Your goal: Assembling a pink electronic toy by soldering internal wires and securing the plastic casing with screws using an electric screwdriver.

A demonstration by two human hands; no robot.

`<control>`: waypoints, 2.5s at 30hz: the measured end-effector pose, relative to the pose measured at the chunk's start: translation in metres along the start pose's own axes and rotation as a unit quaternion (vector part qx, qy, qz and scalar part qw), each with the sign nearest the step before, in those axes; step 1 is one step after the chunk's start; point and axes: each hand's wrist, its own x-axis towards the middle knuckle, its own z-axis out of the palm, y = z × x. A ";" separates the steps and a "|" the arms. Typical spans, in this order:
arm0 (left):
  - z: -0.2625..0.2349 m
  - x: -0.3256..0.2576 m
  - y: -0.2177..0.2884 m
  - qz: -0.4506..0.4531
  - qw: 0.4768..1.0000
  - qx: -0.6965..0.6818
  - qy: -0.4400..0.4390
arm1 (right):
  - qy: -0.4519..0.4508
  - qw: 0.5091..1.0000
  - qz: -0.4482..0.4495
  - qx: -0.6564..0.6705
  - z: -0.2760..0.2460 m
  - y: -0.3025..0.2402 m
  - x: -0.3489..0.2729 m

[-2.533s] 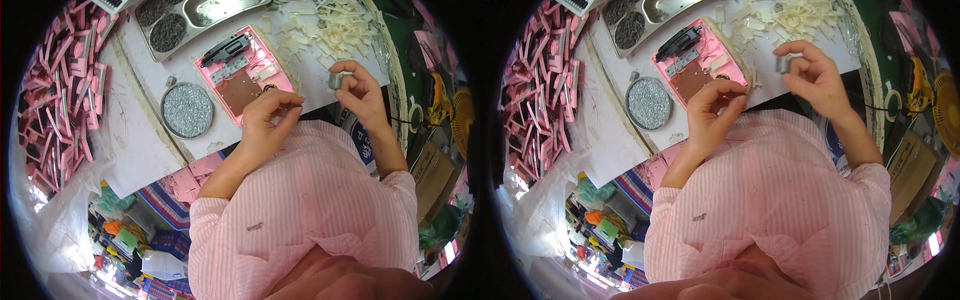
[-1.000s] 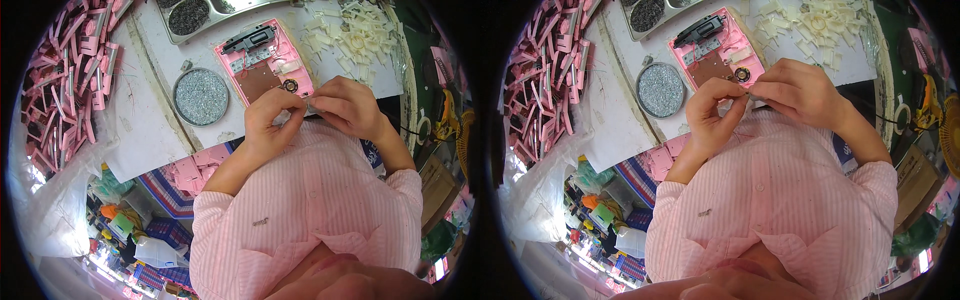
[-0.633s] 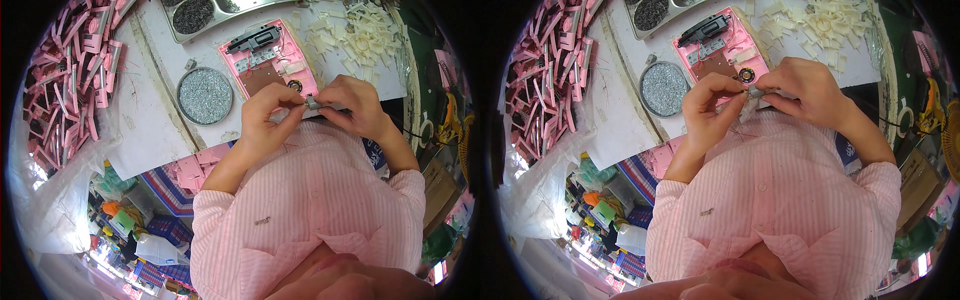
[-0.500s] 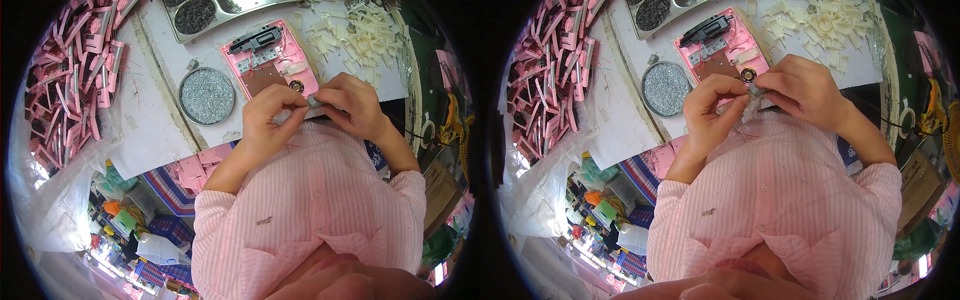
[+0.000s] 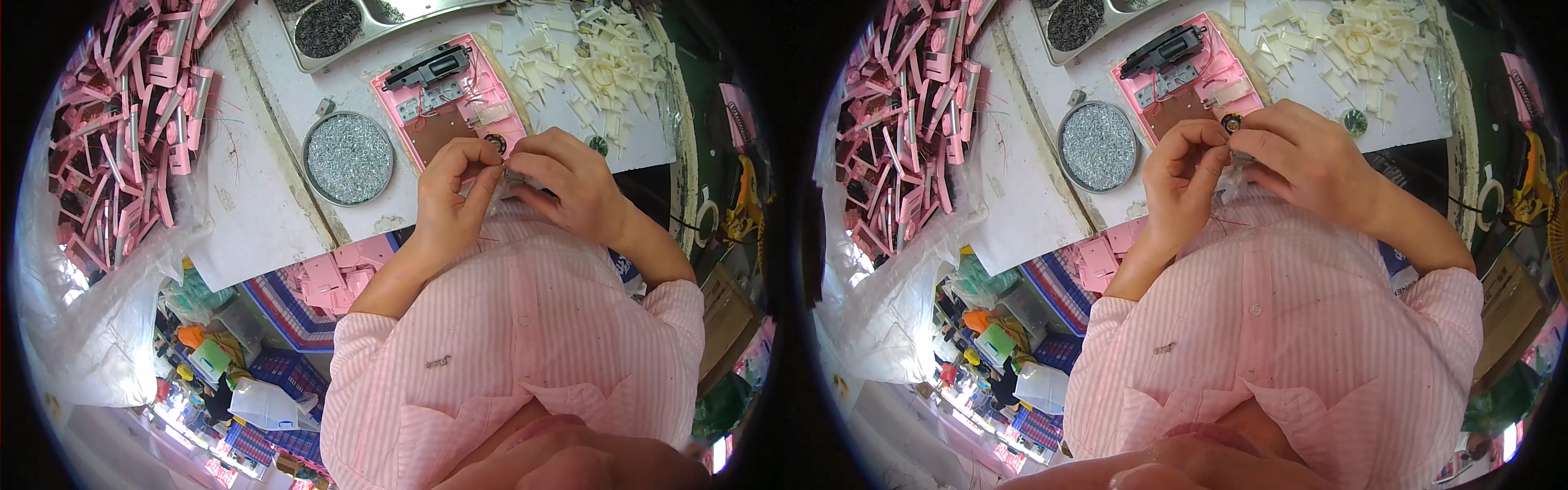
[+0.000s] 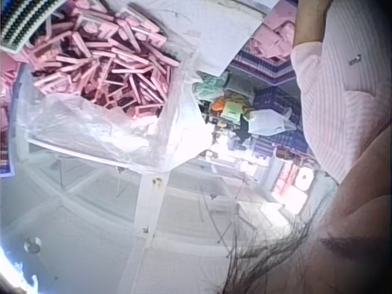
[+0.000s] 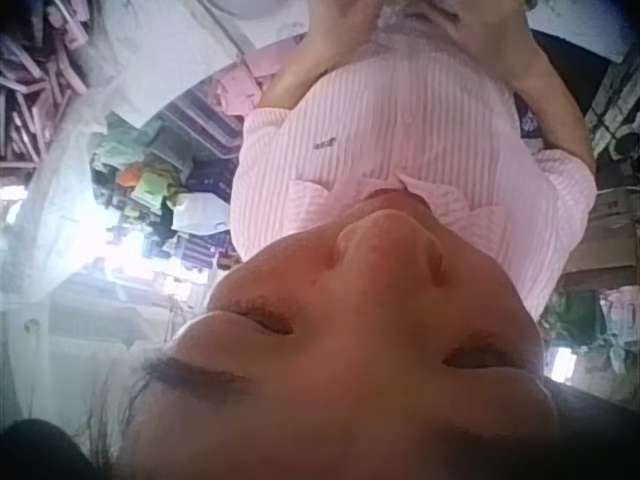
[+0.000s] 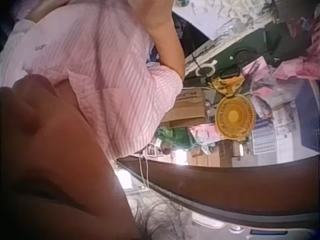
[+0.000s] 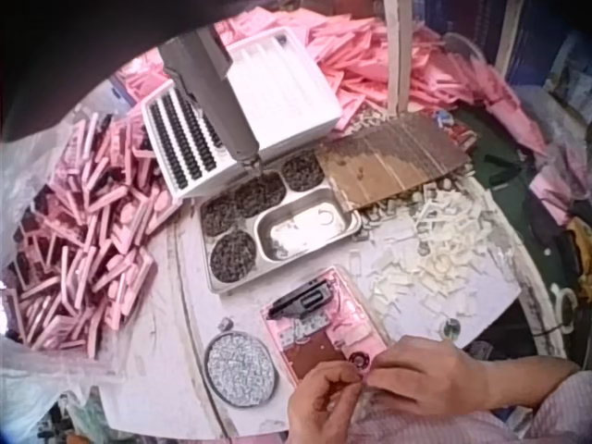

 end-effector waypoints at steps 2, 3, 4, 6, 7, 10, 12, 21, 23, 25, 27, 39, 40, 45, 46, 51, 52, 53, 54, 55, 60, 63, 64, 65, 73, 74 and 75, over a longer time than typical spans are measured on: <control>0.002 0.001 0.002 0.012 1.000 -0.001 0.015 | 0.010 0.999 -0.023 -0.021 0.002 0.004 0.000; 0.004 0.002 0.006 0.039 0.999 0.018 0.024 | 0.015 0.999 -0.034 -0.032 0.003 0.007 0.001; 0.005 0.003 0.008 0.066 0.997 0.036 0.033 | 0.030 0.998 -0.048 -0.031 0.003 0.011 0.002; 0.001 0.004 0.010 0.109 0.989 0.094 0.035 | 0.059 0.995 -0.075 -0.031 0.001 0.019 0.005; -0.001 0.004 0.011 0.131 0.983 0.122 0.037 | 0.062 0.994 -0.082 -0.030 -0.001 0.020 0.005; -0.002 0.010 0.023 0.094 0.988 0.047 0.117 | 0.069 0.992 -0.099 -0.027 -0.005 0.023 0.003; -0.020 0.032 0.015 0.212 0.934 0.264 0.111 | 0.077 0.991 -0.106 -0.024 -0.006 0.025 0.002; -0.016 0.089 0.008 0.238 0.739 0.625 0.078 | 0.071 0.995 -0.065 -0.005 -0.014 0.028 0.000; -0.013 0.090 0.004 0.237 0.742 0.621 0.087 | 0.065 0.996 -0.057 -0.009 -0.015 0.028 0.000; -0.011 0.091 0.000 0.238 0.746 0.613 0.100 | 0.062 0.996 -0.056 -0.014 -0.014 0.029 0.001; -0.008 0.092 -0.004 0.242 0.754 0.600 0.118 | 0.060 0.996 -0.060 -0.021 -0.013 0.031 0.002; -0.038 0.060 -0.021 0.274 0.882 0.373 0.091 | 0.058 0.996 -0.050 -0.044 -0.022 0.046 0.010; -0.039 0.058 -0.022 0.283 0.877 0.378 0.091 | 0.061 0.997 -0.026 -0.043 -0.023 0.049 0.013; -0.017 0.073 -0.001 0.234 0.827 0.504 0.087 | 0.085 0.996 0.014 -0.032 -0.027 0.062 0.020; -0.011 0.075 0.004 0.224 0.809 0.536 0.090 | 0.086 0.996 0.011 -0.036 -0.028 0.062 0.022; -0.003 0.091 0.009 0.170 0.756 0.631 0.021 | 0.114 0.993 0.024 0.002 -0.034 0.060 0.015; -0.002 0.092 0.011 0.168 0.747 0.643 0.011 | 0.119 0.992 0.042 0.020 -0.032 0.060 0.012; -0.001 0.093 0.013 0.166 0.740 0.652 -0.006 | 0.123 0.990 0.058 0.038 -0.032 0.060 0.010; -0.001 0.094 0.015 0.164 0.733 0.660 -0.022 | 0.119 0.990 0.063 0.050 -0.032 0.060 0.009; -0.001 0.094 0.016 0.162 0.725 0.668 -0.038 | 0.116 0.989 0.068 0.062 -0.031 0.060 0.009; -0.001 0.088 0.005 0.205 0.752 0.626 0.019 | 0.100 0.991 0.021 0.088 -0.032 0.057 0.011; -0.002 0.086 0.003 0.221 0.750 0.623 0.025 | 0.100 0.989 -0.007 0.106 -0.030 0.053 0.012; -0.005 0.084 0.001 0.234 0.752 0.616 0.030 | 0.102 0.988 -0.014 0.114 -0.029 0.052 0.012; -0.008 0.082 0.002 0.244 0.767 0.593 0.033 | 0.106 0.986 -0.014 0.124 -0.027 0.051 0.010; -0.037 0.065 -0.015 0.260 0.882 0.393 0.001 | 0.073 0.983 -0.011 0.167 -0.017 0.058 0.006; -0.039 0.064 -0.013 0.258 0.893 0.368 -0.001 | 0.052 0.985 -0.005 0.166 -0.018 0.059 0.006; -0.041 0.062 -0.009 0.256 0.904 0.342 -0.003 | 0.049 0.987 -0.008 0.155 -0.018 0.059 0.008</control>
